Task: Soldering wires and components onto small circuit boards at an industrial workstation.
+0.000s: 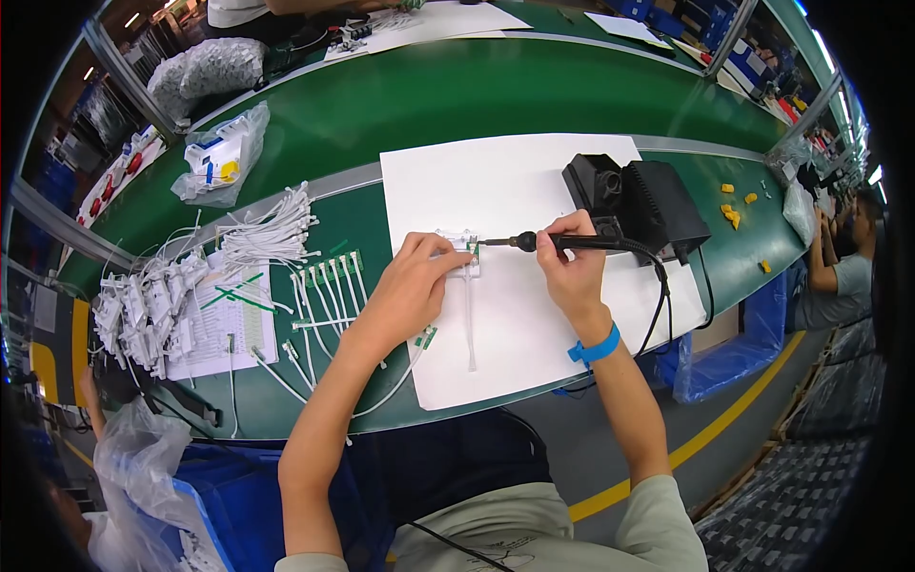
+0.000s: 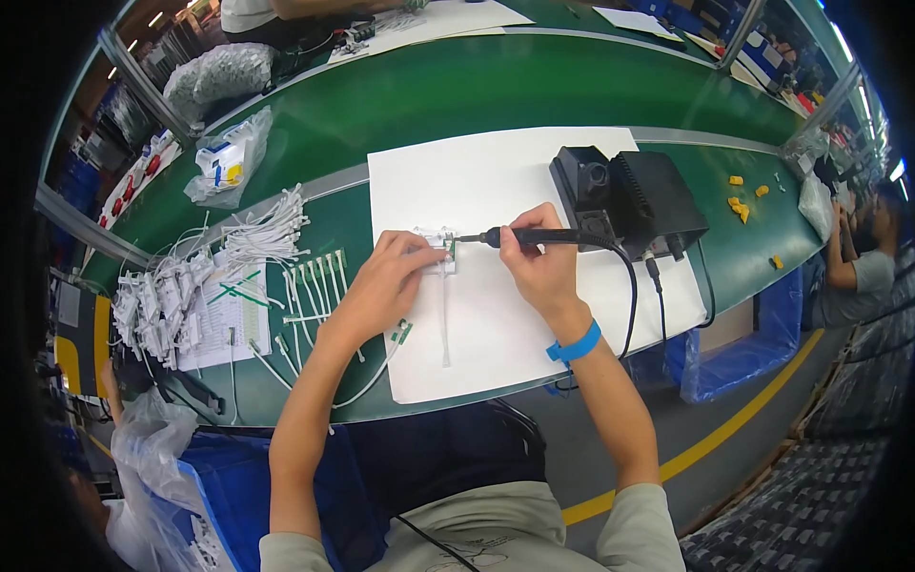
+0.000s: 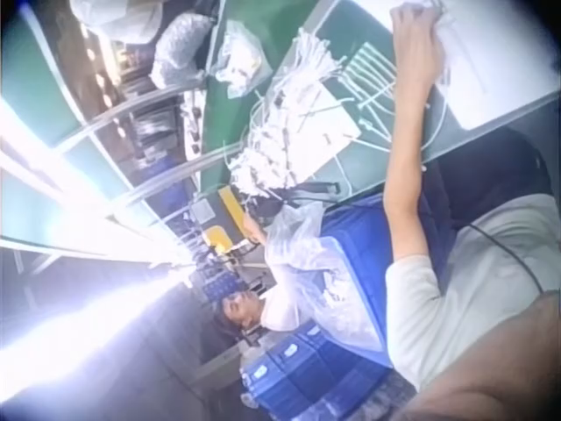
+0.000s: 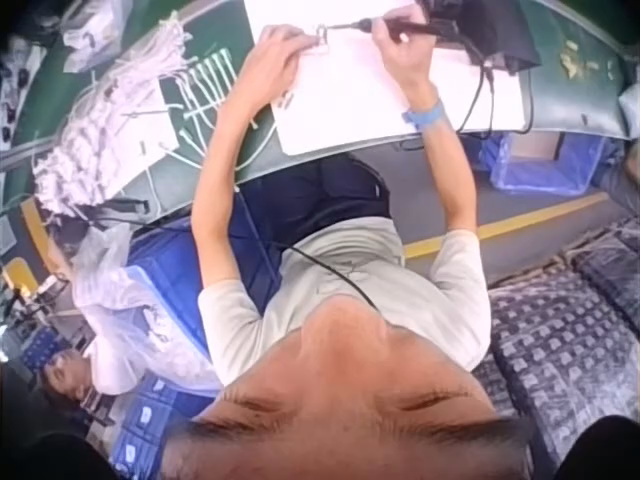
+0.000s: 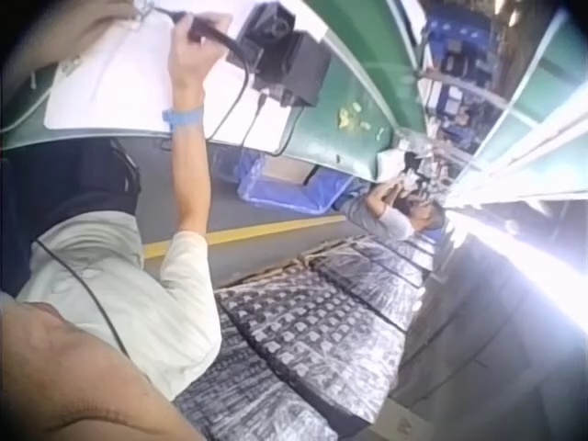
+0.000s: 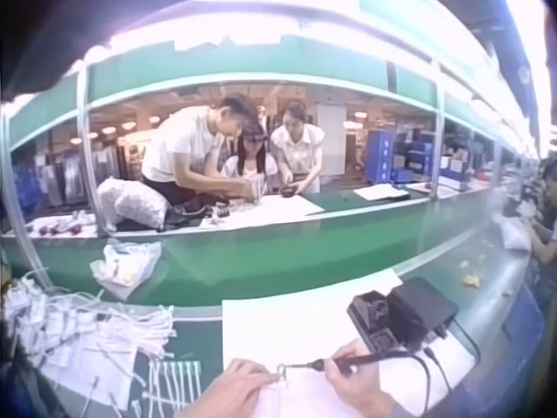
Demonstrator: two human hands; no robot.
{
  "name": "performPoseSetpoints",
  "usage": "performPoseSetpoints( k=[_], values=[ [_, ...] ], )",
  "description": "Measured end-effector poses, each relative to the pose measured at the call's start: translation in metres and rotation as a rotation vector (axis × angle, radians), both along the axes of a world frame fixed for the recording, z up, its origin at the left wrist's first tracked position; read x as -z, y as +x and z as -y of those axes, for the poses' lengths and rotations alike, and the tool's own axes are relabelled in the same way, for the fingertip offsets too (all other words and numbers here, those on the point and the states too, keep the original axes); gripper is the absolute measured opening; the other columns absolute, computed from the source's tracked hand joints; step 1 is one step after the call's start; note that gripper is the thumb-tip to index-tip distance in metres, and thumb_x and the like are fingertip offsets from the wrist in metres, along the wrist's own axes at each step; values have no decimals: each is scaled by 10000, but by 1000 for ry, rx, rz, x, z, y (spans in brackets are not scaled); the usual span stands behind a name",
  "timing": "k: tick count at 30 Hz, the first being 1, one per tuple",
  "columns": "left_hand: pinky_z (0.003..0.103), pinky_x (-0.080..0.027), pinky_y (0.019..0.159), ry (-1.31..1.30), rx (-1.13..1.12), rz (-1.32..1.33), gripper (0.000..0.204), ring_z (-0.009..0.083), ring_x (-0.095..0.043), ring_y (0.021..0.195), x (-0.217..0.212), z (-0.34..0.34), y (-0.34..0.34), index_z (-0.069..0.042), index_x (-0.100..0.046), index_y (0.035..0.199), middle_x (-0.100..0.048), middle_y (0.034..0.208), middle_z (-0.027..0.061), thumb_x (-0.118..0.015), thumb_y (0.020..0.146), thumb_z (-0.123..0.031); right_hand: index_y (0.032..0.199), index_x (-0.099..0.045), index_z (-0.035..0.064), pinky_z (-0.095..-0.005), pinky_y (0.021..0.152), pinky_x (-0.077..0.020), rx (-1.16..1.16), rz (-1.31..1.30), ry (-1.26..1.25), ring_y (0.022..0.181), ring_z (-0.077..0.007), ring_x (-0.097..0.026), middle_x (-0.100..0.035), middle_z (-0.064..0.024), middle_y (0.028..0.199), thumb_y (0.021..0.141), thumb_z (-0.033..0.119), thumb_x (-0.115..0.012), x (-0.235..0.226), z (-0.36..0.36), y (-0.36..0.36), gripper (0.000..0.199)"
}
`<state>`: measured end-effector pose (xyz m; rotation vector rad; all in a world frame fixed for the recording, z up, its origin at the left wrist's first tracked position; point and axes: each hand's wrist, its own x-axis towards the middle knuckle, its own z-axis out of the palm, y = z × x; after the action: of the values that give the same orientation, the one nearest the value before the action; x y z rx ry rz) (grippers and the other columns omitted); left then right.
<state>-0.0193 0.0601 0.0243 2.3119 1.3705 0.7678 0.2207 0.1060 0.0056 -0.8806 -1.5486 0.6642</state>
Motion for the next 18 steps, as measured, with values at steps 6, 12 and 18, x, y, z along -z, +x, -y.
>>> performPoseSetpoints(
  k=[6,12,18],
  values=[
    [406,-451,1012,9,2,-1,392,339,-504,1184,1,0,-1,-43,-679,1191,-579,1182,149,-556,836,71,896,-561,48,-187,514,-371,4,11,-5,587,-38,-481,-554,-2,702,907,114,-715,0,0,-1,168],
    [401,-452,1013,-2,-3,-9,392,337,-502,1191,2,0,0,-45,-680,1197,-580,1186,143,-557,844,71,878,-561,45,-191,517,-373,-3,-17,-4,588,-43,-486,-555,-7,699,907,115,-715,2,-4,-2,171],
    [398,-457,1009,6,-4,-8,388,333,-503,1188,3,0,0,-48,-681,1200,-582,1185,137,-562,849,65,875,-560,45,-191,519,-370,2,-11,-40,594,-46,-489,-556,-11,702,907,108,-710,2,-4,-2,165]
  ],
)
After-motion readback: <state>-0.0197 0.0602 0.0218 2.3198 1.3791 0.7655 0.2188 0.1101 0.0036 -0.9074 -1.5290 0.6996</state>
